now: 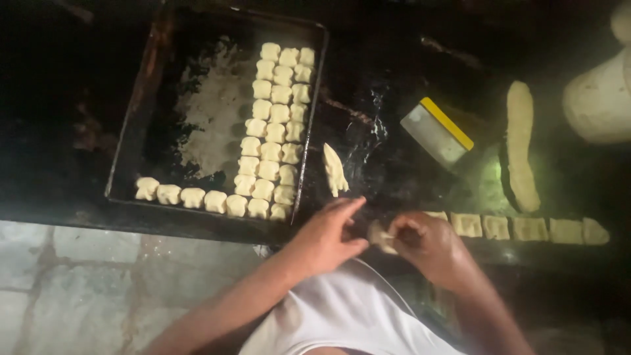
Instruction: The person tears small pieces from a long strip of dough, rolls and shapes each piece by hand, and places the shaped dough pieces in rows on a baking tray. The person works through the dough strip piece by piece, filling the tray with shaped dough portions.
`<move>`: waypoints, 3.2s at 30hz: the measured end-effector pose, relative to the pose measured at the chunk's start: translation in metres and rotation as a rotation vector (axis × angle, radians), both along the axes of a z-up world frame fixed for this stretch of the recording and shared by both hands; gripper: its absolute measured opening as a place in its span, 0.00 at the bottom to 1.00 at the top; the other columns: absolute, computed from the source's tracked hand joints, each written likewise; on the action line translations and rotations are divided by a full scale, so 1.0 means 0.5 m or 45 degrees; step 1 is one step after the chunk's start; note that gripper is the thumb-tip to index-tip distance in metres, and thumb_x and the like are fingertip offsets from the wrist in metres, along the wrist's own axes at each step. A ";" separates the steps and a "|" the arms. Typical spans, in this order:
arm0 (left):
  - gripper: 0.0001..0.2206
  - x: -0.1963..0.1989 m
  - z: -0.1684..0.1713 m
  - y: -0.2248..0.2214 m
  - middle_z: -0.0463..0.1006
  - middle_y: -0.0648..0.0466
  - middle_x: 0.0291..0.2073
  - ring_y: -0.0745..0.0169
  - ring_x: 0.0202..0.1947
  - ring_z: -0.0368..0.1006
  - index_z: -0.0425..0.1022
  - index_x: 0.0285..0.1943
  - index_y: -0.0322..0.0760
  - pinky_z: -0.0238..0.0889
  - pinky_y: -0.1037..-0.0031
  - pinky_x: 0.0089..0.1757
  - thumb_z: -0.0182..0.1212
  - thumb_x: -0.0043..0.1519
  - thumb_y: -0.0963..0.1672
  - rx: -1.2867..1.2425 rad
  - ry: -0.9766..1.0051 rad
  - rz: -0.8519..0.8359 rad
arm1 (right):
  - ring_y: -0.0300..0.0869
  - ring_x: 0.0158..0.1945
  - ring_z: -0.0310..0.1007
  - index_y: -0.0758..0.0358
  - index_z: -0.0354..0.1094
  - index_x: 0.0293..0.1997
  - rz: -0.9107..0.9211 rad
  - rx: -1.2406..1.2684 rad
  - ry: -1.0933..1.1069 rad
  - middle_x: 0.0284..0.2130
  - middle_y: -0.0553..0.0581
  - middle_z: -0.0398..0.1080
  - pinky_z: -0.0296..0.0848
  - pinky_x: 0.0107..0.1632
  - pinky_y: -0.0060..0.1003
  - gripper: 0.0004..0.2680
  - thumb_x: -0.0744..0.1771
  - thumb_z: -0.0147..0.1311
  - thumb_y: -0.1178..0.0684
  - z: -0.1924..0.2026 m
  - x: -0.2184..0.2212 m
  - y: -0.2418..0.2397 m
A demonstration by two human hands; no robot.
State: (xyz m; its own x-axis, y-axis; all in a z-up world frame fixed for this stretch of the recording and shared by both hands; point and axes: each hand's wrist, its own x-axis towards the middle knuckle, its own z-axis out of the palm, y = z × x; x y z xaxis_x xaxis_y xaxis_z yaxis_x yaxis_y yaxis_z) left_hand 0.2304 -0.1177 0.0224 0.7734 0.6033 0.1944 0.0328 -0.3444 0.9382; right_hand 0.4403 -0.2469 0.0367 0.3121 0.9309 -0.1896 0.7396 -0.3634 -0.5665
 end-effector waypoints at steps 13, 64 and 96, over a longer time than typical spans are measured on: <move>0.07 0.071 0.035 0.108 0.82 0.51 0.38 0.62 0.38 0.84 0.69 0.49 0.28 0.78 0.72 0.39 0.53 0.64 0.38 -0.446 -0.259 0.537 | 0.56 0.47 0.77 0.64 0.73 0.43 0.436 0.822 -0.008 0.42 0.63 0.76 0.74 0.48 0.48 0.11 0.59 0.62 0.60 -0.203 -0.040 0.253; 0.12 0.149 0.010 -0.075 0.80 0.50 0.42 0.66 0.41 0.76 0.76 0.53 0.28 0.72 0.75 0.44 0.52 0.71 0.43 -1.040 -0.036 0.020 | 0.54 0.48 0.70 0.61 0.75 0.44 0.289 1.126 -0.251 0.46 0.59 0.69 0.71 0.48 0.48 0.15 0.56 0.69 0.61 -0.052 0.047 -0.032; 0.10 -0.027 0.021 0.047 0.76 0.47 0.26 0.50 0.28 0.75 0.71 0.30 0.31 0.67 0.67 0.32 0.70 0.57 0.41 0.178 0.002 0.303 | 0.41 0.32 0.77 0.66 0.71 0.41 0.507 0.715 1.821 0.32 0.56 0.75 0.79 0.33 0.35 0.07 0.66 0.63 0.69 0.064 0.059 0.037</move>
State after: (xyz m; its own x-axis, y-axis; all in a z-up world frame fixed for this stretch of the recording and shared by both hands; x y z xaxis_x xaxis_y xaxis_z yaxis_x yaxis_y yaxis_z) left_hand 0.2168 -0.0944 0.0329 0.6134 0.7356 0.2873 0.1297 -0.4528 0.8821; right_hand 0.4698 -0.2283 0.0686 -0.0850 0.9559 0.2813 -0.5061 0.2018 -0.8386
